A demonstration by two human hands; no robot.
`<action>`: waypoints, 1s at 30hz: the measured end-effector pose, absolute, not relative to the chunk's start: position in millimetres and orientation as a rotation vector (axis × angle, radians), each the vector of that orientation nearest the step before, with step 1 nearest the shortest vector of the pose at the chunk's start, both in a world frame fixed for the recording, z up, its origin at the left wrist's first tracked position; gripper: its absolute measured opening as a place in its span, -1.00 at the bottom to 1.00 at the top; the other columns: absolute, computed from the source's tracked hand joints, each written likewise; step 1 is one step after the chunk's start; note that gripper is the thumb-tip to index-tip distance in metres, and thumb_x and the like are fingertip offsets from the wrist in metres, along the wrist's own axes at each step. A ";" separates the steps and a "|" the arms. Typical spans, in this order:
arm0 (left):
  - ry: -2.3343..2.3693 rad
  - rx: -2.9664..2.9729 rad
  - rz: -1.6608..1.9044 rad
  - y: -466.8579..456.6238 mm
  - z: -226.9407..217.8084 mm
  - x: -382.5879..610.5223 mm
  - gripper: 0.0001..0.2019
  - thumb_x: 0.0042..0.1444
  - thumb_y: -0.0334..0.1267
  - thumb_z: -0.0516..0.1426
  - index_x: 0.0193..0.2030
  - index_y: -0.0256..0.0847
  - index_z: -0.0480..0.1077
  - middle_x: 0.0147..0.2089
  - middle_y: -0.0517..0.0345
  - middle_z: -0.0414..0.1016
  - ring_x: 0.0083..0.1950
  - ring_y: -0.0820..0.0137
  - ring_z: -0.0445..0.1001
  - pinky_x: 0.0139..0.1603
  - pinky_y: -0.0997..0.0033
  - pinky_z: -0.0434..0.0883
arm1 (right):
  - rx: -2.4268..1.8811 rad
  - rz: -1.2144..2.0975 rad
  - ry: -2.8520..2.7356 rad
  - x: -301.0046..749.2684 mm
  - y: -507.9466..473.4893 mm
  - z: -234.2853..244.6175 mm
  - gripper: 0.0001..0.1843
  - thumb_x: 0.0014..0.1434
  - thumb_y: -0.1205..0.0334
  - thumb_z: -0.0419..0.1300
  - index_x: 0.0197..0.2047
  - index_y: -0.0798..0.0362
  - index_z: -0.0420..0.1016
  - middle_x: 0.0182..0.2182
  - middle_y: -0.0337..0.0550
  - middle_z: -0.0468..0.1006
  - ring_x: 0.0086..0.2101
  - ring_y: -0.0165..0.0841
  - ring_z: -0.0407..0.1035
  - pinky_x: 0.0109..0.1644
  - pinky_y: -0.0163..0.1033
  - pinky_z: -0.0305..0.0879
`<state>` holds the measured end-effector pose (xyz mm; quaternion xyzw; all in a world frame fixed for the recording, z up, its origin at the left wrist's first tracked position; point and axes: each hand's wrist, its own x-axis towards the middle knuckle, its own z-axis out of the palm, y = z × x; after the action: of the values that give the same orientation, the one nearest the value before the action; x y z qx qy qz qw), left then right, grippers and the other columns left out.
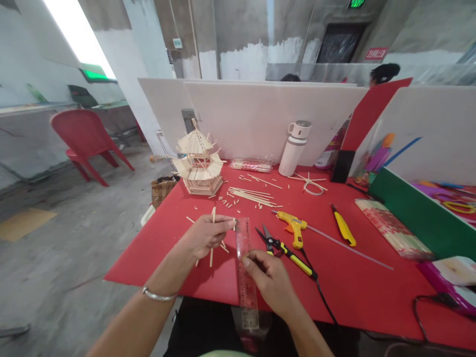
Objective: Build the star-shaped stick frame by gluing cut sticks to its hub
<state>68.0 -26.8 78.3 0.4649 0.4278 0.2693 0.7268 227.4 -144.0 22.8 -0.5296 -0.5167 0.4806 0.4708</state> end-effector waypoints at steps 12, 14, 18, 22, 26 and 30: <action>0.899 1.000 0.587 -26.9 73.5 67.6 -0.72 -0.12 -0.15 0.37 -0.42 -0.35 0.49 -0.76 0.43 -0.02 -0.71 0.70 -0.16 -0.67 0.54 -0.28 | -1.315 1.128 -1.289 227.2 -145.6 19.6 -0.68 0.26 0.05 0.09 -0.45 0.05 0.33 -0.54 -0.32 0.26 -0.49 -0.45 0.12 -0.41 -0.35 0.07; 0.901 0.998 0.584 -26.9 73.3 68.0 -0.72 -0.12 -0.15 0.37 -0.42 -0.34 0.48 -0.76 0.43 -0.02 -0.71 0.70 -0.16 -0.67 0.53 -0.28 | -1.318 1.127 -1.288 227.8 -145.6 19.2 -0.68 0.26 0.04 0.09 -0.44 0.05 0.34 -0.54 -0.32 0.27 -0.49 -0.45 0.12 -0.41 -0.35 0.07; 0.906 1.003 0.583 -26.2 71.9 69.0 -0.73 -0.11 -0.15 0.37 -0.44 -0.32 0.47 -0.76 0.43 -0.02 -0.71 0.70 -0.16 -0.67 0.53 -0.28 | -1.323 1.141 -1.281 229.0 -145.6 18.5 -0.68 0.26 0.03 0.10 -0.43 0.06 0.36 -0.54 -0.32 0.28 -0.50 -0.45 0.13 -0.43 -0.34 0.07; 0.915 1.001 0.587 -25.1 70.6 70.4 -0.72 -0.14 -0.15 0.37 -0.45 -0.31 0.47 -0.76 0.42 0.00 -0.71 0.70 -0.15 -0.68 0.54 -0.28 | -1.305 1.164 -1.268 229.5 -145.4 18.7 -0.68 0.26 0.03 0.09 -0.43 0.05 0.36 -0.54 -0.32 0.30 -0.50 -0.45 0.14 -0.43 -0.35 0.07; 0.912 0.994 0.586 -24.6 69.8 71.6 -0.71 -0.14 -0.14 0.38 -0.43 -0.32 0.47 -0.76 0.44 -0.01 -0.71 0.70 -0.15 -0.67 0.54 -0.28 | -1.311 1.160 -1.279 229.8 -145.0 19.2 -0.69 0.26 0.05 0.09 -0.44 0.05 0.35 -0.55 -0.32 0.30 -0.51 -0.46 0.15 -0.43 -0.35 0.07; 0.918 0.984 0.583 -24.7 69.3 72.5 -0.71 -0.15 -0.15 0.38 -0.42 -0.32 0.46 -0.75 0.44 0.00 -0.71 0.70 -0.14 -0.67 0.54 -0.28 | -1.298 1.168 -1.277 230.1 -144.6 18.6 -0.67 0.26 0.04 0.09 -0.46 0.05 0.32 -0.56 -0.33 0.29 -0.51 -0.46 0.15 -0.42 -0.35 0.07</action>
<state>72.5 -24.7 69.3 0.4492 0.4188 0.2660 0.7430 230.1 -144.6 18.6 -0.5298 -0.5210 0.4765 0.4700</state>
